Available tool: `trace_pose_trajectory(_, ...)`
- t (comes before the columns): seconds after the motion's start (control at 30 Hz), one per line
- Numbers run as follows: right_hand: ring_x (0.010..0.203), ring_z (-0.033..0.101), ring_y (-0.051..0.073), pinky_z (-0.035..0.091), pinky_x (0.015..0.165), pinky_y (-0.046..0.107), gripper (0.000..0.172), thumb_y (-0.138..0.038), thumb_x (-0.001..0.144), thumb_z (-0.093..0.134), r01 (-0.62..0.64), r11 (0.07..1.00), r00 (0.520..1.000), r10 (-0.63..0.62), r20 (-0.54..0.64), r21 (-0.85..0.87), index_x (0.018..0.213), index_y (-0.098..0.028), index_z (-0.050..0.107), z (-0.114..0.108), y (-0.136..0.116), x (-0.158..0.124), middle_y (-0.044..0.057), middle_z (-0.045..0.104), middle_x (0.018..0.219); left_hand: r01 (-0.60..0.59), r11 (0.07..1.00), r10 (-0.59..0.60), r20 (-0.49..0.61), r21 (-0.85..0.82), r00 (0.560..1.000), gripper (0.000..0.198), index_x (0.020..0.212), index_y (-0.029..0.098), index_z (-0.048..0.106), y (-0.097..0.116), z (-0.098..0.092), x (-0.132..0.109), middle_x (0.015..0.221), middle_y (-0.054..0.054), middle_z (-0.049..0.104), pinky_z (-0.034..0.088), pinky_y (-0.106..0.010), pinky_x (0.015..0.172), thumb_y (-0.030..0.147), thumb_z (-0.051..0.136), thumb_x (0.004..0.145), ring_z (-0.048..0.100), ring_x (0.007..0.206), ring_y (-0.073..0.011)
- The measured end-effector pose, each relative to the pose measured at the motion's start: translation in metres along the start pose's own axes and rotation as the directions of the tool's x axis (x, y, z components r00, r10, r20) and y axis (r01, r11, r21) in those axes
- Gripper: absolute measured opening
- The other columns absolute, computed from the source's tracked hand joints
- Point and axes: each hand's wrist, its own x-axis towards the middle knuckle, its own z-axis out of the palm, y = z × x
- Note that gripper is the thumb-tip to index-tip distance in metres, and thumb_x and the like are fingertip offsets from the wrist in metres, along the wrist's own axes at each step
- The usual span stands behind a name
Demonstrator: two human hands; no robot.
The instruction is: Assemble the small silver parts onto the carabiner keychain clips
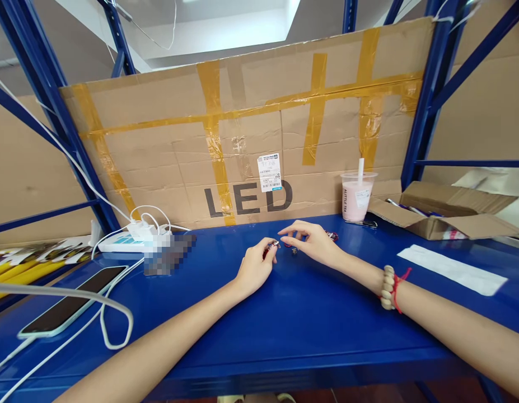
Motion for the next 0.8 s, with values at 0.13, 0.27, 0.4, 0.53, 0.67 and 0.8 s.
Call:
trace_pose_trajectory(0.13, 0.054, 0.054, 0.008, 0.042, 0.054, 0.022, 0.023, -0.038, 0.079, 0.057, -0.026, 0.988, 0.999, 0.022, -0.032, -0.15, 0.09, -0.021, 0.068, -0.002, 0.002, 0.0, 0.001, 0.062, 0.078, 0.012, 1.0, -0.012, -0.012, -0.001, 1.0, 0.023, 0.097, 0.022, 0.057, 0.0, 0.0, 0.0, 0.067, 0.003, 0.061, 0.04, -0.023, 0.064, 0.028, 0.038, 0.087, 0.056, 0.065, -0.0128)
trace_pose_trajectory(0.27, 0.058, 0.055, 0.008, 0.038, 0.051, 0.021, 0.017, -0.035, 0.079, 0.056, -0.094, 0.929, 0.994, 0.071, -0.077, -0.357, 0.09, -0.027, 0.067, -0.006, 0.011, 0.0, -0.002, 0.064, 0.082, 0.022, 1.0, -0.022, -0.02, 0.004, 1.0, 0.022, 0.093, 0.021, 0.056, 0.0, 0.0, 0.0, 0.066, 0.003, 0.061, 0.04, -0.023, 0.064, 0.028, 0.037, 0.087, 0.056, 0.064, -0.013)
trace_pose_trajectory(0.4, 0.063, 0.056, 0.009, 0.037, 0.052, 0.021, 0.015, -0.031, 0.08, 0.055, -0.148, 0.891, 0.989, 0.123, -0.086, -0.429, 0.087, -0.028, 0.068, -0.01, 0.018, 0.001, -0.002, 0.064, 0.082, 0.033, 0.999, -0.032, -0.019, 0.006, 0.999, 0.021, 0.092, 0.021, 0.056, 0.001, -0.001, 0.0, 0.065, 0.003, 0.061, 0.041, -0.023, 0.065, 0.027, 0.036, 0.087, 0.056, 0.063, -0.013)
trace_pose_trajectory(0.53, 0.063, 0.056, 0.01, 0.039, 0.055, 0.022, 0.017, -0.035, 0.08, 0.056, -0.118, 0.918, 0.993, 0.108, -0.047, -0.378, 0.084, -0.026, 0.069, -0.009, 0.017, 0.001, -0.001, 0.064, 0.082, 0.028, 0.999, -0.028, -0.002, 0.016, 1.0, 0.021, 0.09, 0.021, 0.055, 0.001, -0.001, 0.0, 0.065, 0.003, 0.061, 0.04, -0.023, 0.065, 0.026, 0.035, 0.087, 0.057, 0.065, -0.0133)
trace_pose_trajectory(0.67, 0.063, 0.057, 0.009, 0.044, 0.06, 0.022, 0.021, -0.035, 0.079, 0.057, -0.001, 0.99, 1.0, 0.001, 0.004, -0.143, 0.091, -0.022, 0.069, 0.001, 0.005, -0.001, 0.002, 0.065, 0.085, 0.002, 0.999, -0.003, 0.029, 0.04, 1.0, 0.021, 0.089, 0.022, 0.055, -0.002, 0.0, 0.0, 0.067, 0.003, 0.062, 0.04, -0.024, 0.065, 0.028, 0.035, 0.087, 0.057, 0.066, -0.014)
trace_pose_trajectory(0.8, 0.054, 0.055, 0.009, 0.043, 0.053, 0.021, 0.023, -0.039, 0.076, 0.061, -0.043, 0.999, 0.999, 0.043, -0.006, -0.01, 0.082, -0.019, 0.07, 0.011, -0.011, -0.004, 0.002, 0.067, 0.08, -0.023, 1.0, 0.022, 0.051, 0.016, 0.998, 0.023, 0.089, 0.021, 0.055, -0.004, 0.0, 0.001, 0.068, 0.002, 0.062, 0.04, -0.024, 0.065, 0.029, 0.033, 0.088, 0.057, 0.067, -0.0141)
